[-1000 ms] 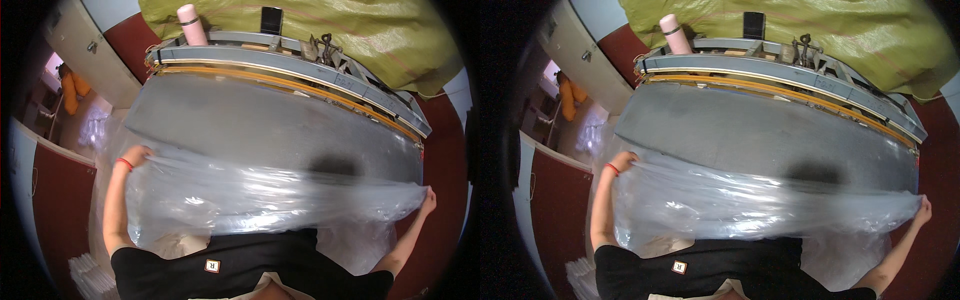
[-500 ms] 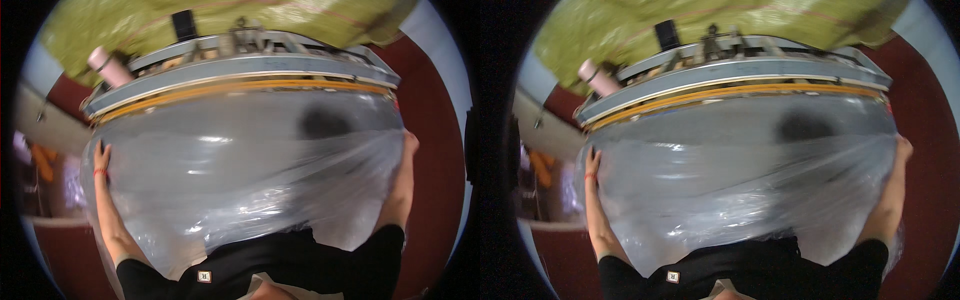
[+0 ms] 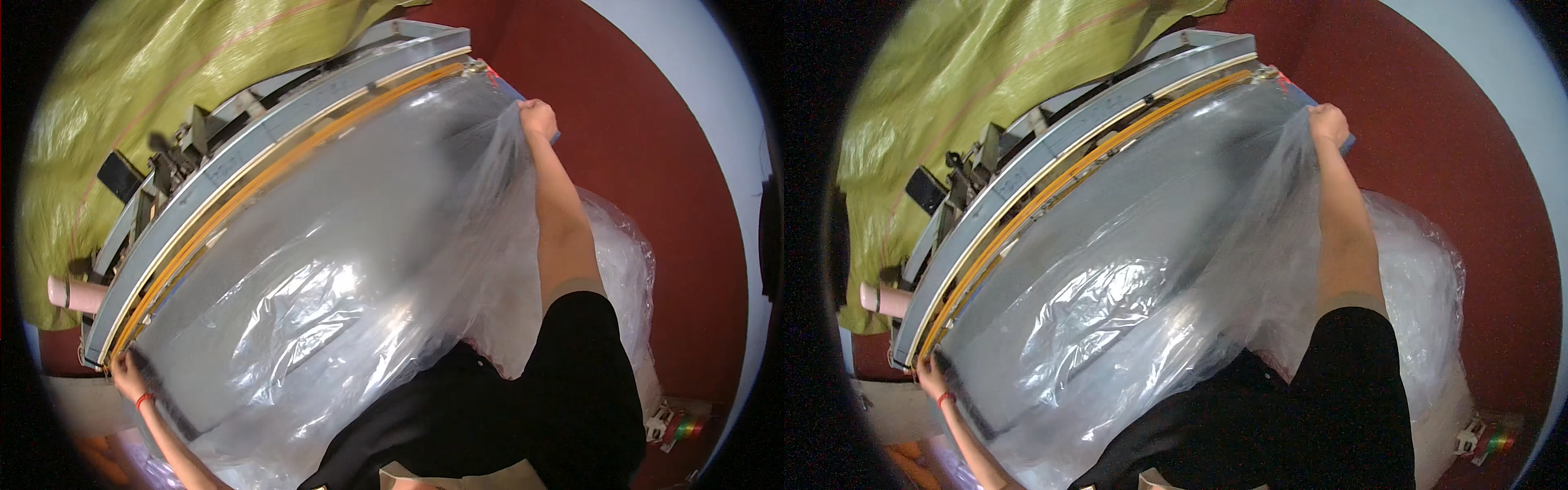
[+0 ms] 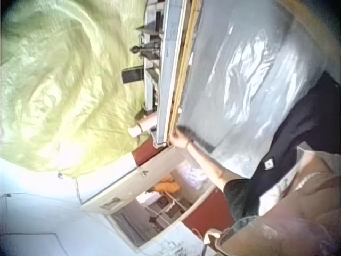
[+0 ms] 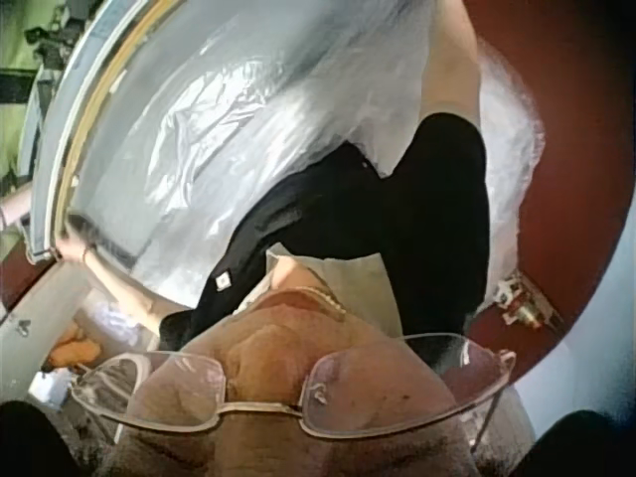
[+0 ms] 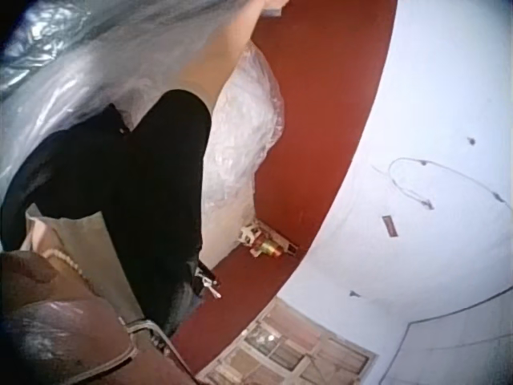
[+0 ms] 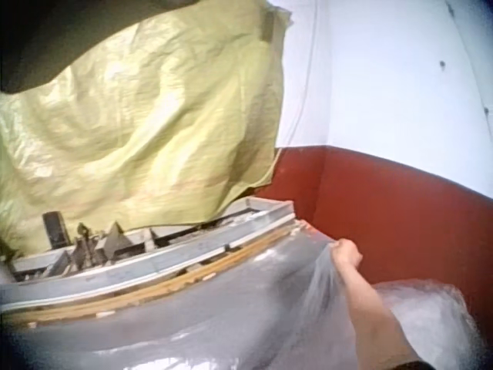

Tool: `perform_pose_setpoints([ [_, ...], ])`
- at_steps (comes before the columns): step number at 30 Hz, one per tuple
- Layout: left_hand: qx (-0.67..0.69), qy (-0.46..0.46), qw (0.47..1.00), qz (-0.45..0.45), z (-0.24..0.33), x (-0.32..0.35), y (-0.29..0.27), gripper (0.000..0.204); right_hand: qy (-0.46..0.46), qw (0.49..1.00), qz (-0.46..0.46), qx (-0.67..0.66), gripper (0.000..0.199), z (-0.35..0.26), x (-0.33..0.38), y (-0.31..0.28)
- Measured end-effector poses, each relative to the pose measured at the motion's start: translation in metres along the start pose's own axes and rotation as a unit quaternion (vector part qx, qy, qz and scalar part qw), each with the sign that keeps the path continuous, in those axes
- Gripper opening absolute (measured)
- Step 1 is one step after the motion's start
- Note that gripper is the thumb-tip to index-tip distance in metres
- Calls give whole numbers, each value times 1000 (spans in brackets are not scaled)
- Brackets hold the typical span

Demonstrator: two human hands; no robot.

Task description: Operating a manual heat-sealing machine to seal and cut plastic film into bags.

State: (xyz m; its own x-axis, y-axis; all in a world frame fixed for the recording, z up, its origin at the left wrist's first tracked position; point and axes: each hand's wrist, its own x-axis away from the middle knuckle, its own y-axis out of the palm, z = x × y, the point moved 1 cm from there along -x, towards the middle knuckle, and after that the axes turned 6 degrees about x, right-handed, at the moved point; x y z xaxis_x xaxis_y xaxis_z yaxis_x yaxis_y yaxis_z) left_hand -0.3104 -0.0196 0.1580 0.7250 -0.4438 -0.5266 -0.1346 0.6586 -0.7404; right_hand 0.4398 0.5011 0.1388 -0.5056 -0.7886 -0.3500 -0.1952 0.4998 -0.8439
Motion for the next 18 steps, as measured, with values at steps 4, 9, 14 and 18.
perform_pose_setpoints([
  [4, 362, 62, 880, -301, 222, 57, 68, 7, 4, 990, 20, -142, 23, 11, -7, 9],
  [9, 428, 168, 685, -565, 464, 171, 120, 16, -1, 947, 36, -319, 22, 23, -18, 28],
  [14, 515, 148, 635, -557, 604, 244, 171, 40, -31, 922, 56, -381, 17, 26, -22, 34],
  [18, 481, 5, 489, -728, 626, 251, 177, 41, -28, 924, 55, -378, 18, 25, -20, 32],
])
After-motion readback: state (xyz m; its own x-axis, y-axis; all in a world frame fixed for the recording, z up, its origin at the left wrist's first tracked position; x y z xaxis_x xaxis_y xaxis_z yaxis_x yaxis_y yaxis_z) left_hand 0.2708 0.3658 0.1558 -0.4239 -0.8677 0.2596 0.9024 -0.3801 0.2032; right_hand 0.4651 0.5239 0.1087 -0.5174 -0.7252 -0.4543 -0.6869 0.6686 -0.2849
